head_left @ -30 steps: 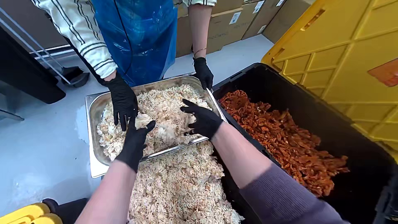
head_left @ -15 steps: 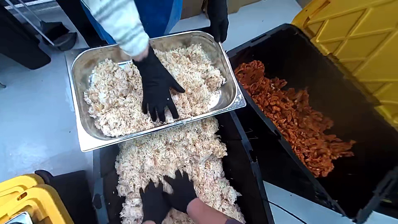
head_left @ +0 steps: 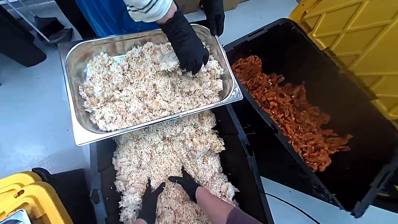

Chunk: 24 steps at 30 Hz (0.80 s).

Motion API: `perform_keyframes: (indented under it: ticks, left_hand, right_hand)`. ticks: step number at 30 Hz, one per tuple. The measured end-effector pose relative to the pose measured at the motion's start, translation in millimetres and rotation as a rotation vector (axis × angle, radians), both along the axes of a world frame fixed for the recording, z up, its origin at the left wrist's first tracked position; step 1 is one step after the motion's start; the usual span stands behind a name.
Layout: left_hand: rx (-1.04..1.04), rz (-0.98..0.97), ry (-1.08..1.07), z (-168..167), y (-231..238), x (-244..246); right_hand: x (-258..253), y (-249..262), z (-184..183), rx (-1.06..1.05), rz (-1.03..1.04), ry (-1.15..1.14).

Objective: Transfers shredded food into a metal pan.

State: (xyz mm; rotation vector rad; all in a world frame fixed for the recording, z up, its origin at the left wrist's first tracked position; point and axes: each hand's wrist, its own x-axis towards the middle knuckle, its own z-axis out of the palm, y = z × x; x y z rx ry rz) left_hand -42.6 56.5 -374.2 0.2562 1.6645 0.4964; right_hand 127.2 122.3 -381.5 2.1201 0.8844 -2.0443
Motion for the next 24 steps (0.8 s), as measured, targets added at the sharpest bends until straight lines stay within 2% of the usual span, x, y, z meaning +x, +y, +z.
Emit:
perform_keyframes:
  ticks: [3, 6, 10, 13, 17, 21, 24]
  left_hand:
    - [-0.014, 0.113, -0.022, 20, 17, 26]
    - [-0.027, 0.125, -0.064, 48, 33, 48]
    - [0.143, 0.258, -0.146, 93, 61, 60]
    - [0.378, 0.3, -0.166, 138, 103, 44]
    - [0.591, 0.26, -0.019, 201, 178, 8]
    - [0.55, 0.243, 0.084, 218, 234, -20]
    - [0.485, 0.247, 0.099, 226, 229, -36]
  right_hand:
    - [0, 1, 15, 0.015, -0.097, 0.056]
    - [1, 6, 49, 0.019, -0.167, 0.123]
    - [3, 25, 105, 0.106, -0.298, 0.195]
    - [-15, 66, 158, 0.2, -0.46, 0.323]
    - [-48, 147, 213, 0.323, -0.468, 0.445]
    - [-61, 211, 232, 0.379, -0.439, 0.469]
    - [-34, 210, 264, 0.404, -0.455, 0.382]
